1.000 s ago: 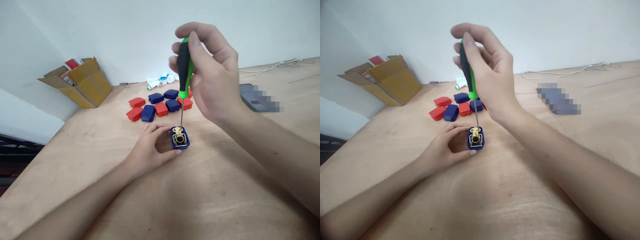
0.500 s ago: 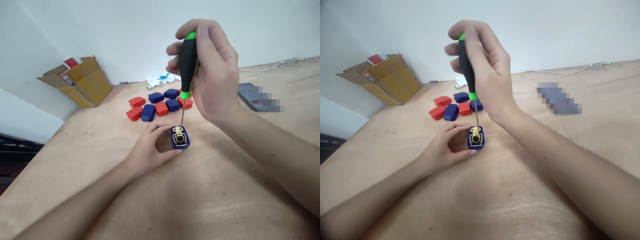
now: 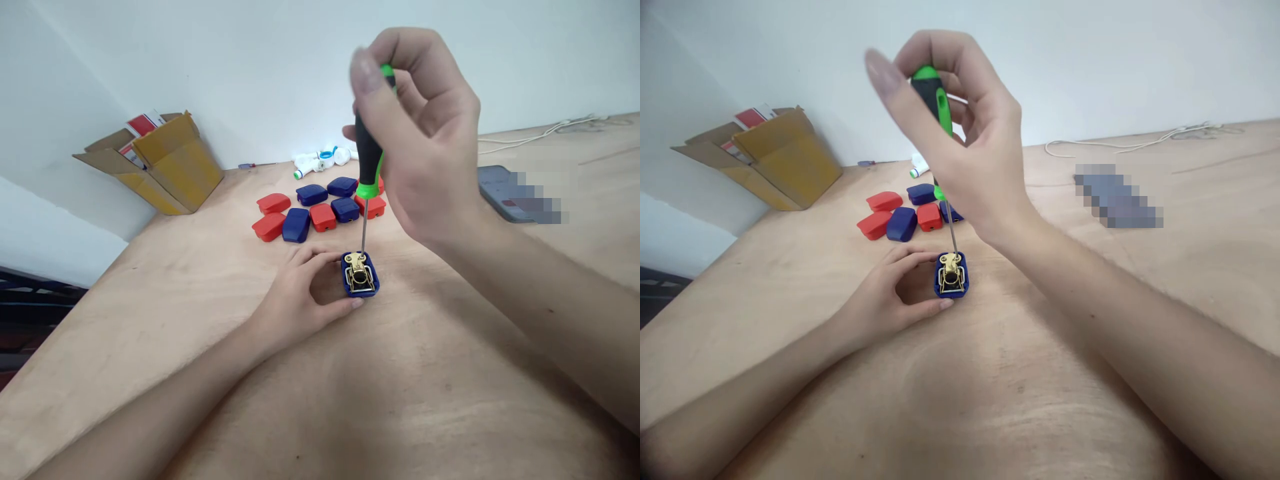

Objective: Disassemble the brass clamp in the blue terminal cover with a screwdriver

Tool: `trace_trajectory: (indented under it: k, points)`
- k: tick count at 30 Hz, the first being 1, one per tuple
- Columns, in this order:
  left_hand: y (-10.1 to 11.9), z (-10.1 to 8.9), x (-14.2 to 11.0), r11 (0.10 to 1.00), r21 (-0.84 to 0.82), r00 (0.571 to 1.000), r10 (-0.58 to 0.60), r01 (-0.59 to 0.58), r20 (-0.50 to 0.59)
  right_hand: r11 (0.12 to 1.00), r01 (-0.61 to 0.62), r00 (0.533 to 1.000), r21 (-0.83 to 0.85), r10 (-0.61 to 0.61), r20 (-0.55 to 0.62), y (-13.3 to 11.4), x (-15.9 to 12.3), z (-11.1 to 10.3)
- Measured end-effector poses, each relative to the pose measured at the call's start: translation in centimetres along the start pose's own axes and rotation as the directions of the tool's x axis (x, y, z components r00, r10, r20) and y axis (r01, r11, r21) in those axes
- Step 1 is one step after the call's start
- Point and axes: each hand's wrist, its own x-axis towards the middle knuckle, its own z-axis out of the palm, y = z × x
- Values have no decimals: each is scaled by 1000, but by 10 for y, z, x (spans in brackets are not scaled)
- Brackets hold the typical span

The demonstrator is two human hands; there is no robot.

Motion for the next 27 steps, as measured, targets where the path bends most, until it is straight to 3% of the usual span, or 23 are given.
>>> trace_trajectory:
  k: [3,8,13,17,19,21,22,24,27]
  points:
    - [0,1,1,1000,2,1000,3,-3,2,999,49,999,-18,-49,-17,0,1,0]
    - [-1,2,0,1000,3,1000,13,-13,-6,986,-73,991,150,55,118,5,0,-2]
    - [-1,0,0,1000,3,1000,-1,1,4,998,48,999,-50,-47,16,-3,-3,2]
    - [-1,0,0,1000,-5,1000,14,-14,-5,994,-2,1000,113,-1,22,1,-2,0]
    - [-2,1,0,1000,-1,1000,19,-19,-11,984,-34,996,174,20,81,3,-2,-1]
    - [-2,1,0,1000,6,1000,19,-19,-17,990,-37,997,138,27,74,2,-4,1]
    - [-2,1,0,1000,7,1000,18,-18,-18,996,20,1000,89,-19,-8,1,-5,2]
    - [-2,2,-1,1000,4,1000,17,-17,-17,999,33,999,-25,-32,7,-1,-6,4]
    - [-1,1,-2,1000,-3,1000,22,-22,-12,999,30,999,-15,-29,15,4,-4,2]
